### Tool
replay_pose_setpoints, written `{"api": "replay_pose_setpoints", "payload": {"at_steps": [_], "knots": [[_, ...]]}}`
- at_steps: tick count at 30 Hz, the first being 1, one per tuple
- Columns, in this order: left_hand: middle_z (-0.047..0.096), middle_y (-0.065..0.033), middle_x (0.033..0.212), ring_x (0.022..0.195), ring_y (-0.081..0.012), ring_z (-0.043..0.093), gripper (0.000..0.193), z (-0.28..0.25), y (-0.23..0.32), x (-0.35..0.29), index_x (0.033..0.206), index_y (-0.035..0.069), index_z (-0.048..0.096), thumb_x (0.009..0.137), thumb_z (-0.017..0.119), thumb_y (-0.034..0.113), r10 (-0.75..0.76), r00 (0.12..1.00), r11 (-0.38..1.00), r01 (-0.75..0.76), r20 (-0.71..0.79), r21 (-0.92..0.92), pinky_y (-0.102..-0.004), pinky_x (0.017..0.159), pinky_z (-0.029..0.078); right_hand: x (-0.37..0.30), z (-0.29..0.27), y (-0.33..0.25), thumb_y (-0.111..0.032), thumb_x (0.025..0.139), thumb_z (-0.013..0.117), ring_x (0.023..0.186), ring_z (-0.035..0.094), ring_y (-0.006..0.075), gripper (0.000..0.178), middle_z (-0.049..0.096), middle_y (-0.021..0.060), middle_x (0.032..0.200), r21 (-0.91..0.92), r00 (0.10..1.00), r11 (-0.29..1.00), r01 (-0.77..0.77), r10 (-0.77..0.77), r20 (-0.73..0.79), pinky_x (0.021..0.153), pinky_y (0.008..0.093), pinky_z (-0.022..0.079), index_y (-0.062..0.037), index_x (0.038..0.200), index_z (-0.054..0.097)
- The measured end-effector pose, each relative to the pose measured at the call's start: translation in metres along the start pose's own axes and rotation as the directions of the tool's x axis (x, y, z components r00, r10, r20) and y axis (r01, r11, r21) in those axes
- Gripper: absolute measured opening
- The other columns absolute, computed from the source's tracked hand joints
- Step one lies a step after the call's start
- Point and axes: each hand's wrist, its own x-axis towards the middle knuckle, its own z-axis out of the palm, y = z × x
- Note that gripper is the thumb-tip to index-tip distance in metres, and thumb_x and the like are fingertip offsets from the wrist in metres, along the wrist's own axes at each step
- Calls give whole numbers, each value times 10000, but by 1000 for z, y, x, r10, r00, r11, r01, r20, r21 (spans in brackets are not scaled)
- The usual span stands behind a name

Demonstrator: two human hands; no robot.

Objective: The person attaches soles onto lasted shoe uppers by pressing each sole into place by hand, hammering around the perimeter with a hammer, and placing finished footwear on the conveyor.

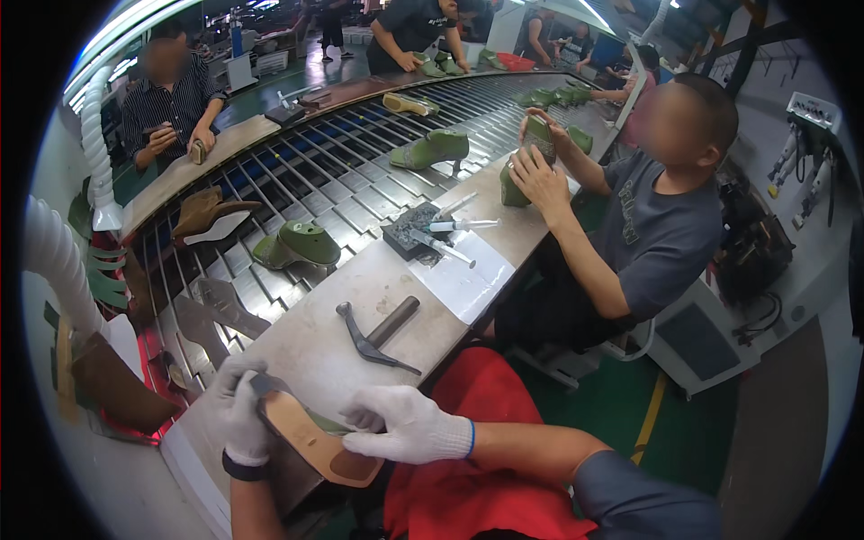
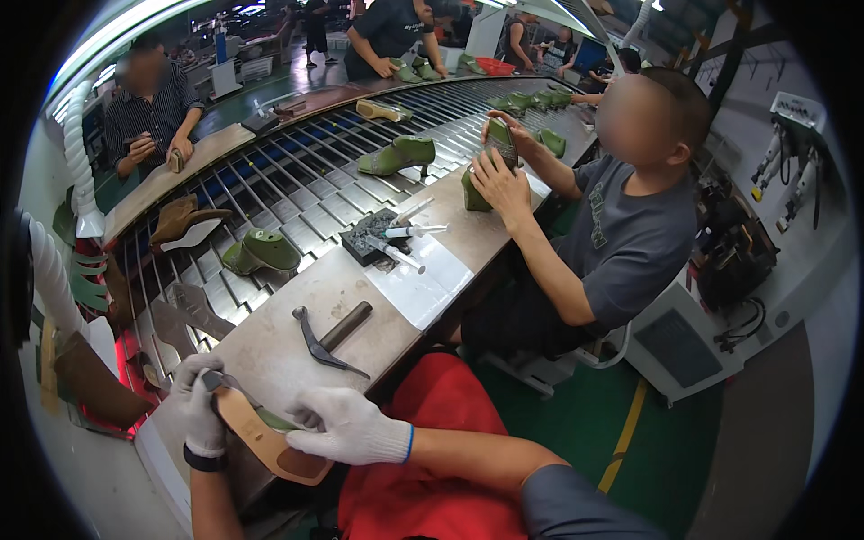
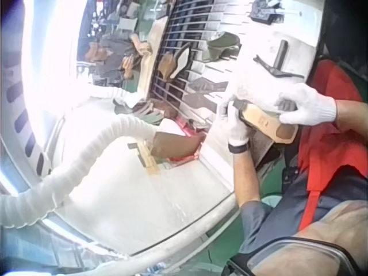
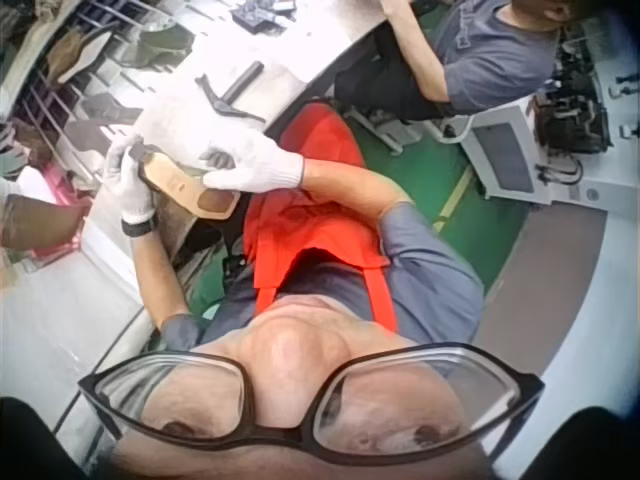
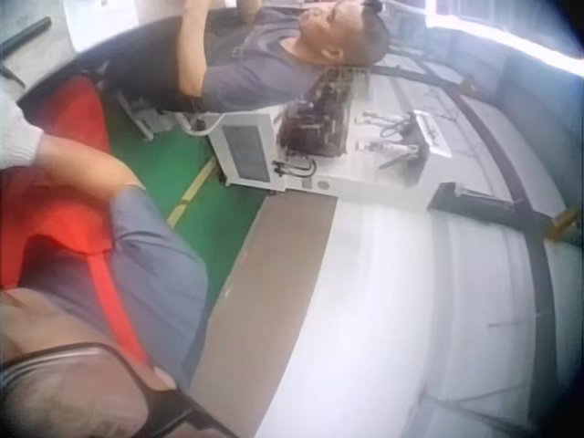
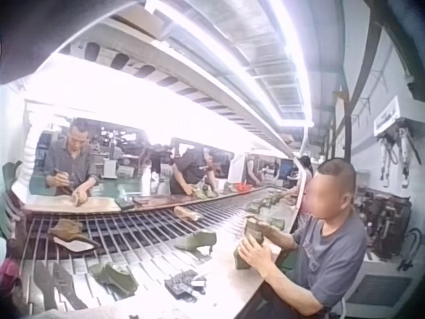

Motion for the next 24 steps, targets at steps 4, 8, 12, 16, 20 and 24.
{"api": "replay_pose_setpoints", "payload": {"at_steps": [4, 8, 12, 16, 20, 24], "knots": [[666, -57, 1025, 860, -128, 662, 153, 13, 10, -5, 1069, -10, 699, 1043, 617, 116, -71, 997, 989, 70, -6, -129, -291, 766, 547, 54, -5, -65, -188, 866, 807, 966, 754, 412, 470, 745, 236, 1059, -151, 977, 969, 198, -207, -46, 839, 455, 608, -23, 1288, 679], [673, -55, 1039, 868, -121, 644, 219, -5, 8, -9, 1064, 5, 709, 1099, 547, 147, 64, 995, 998, -64, 71, -10, -302, 804, 532, 101, 8, -66, -174, 887, 820, 833, 742, 369, 489, 704, 174, 936, -143, 924, 918, 369, -346, 163, 755, 438, 594, -62, 1343, 687], [678, -80, 1040, 924, -191, 694, 440, -2, 27, -26, 1105, 1, 695, 1195, 424, 336, -230, 972, 967, 224, -37, -122, -369, 876, 573, 87, 20, -70, -127, 809, 814, 865, 716, 399, 263, 677, 148, 895, -230, 800, 766, 600, -566, 201, 770, 503, 574, -66, 1016, 664], [766, -154, 1131, 1053, -243, 720, 762, 12, 23, -13, 1102, -29, 740, 1235, 170, 459, -28, 999, 999, 26, -47, -33, -368, 984, 561, 49, -1, -71, -70, 735, 769, 704, 700, 233, 523, 719, 106, 901, -452, 659, 518, 726, -711, 244, 591, 349, 569, 64, 1239, 732], [755, -145, 1074, 1045, -241, 704, 1042, 21, 21, -9, 1037, -36, 752, 1135, 52, 730, -60, 998, 998, 59, -29, -27, -369, 1007, 540, 57, -4, -64, -73, 751, 785, 751, 727, 241, 564, 757, 119, 947, -496, 705, 515, 699, -612, 357, 621, 365, 575, 50, 1299, 730], [750, -144, 1083, 1046, -245, 706, 1075, 27, 23, -15, 1060, -38, 756, 1111, 47, 769, -206, 977, 973, 199, -47, -116, -379, 1007, 547, 72, 8, -36, -108, 725, 784, 767, 729, 270, 639, 758, 120, 1028, -488, 667, 490, 722, -680, 304, 632, 390, 574, 18, 1349, 723]]}}
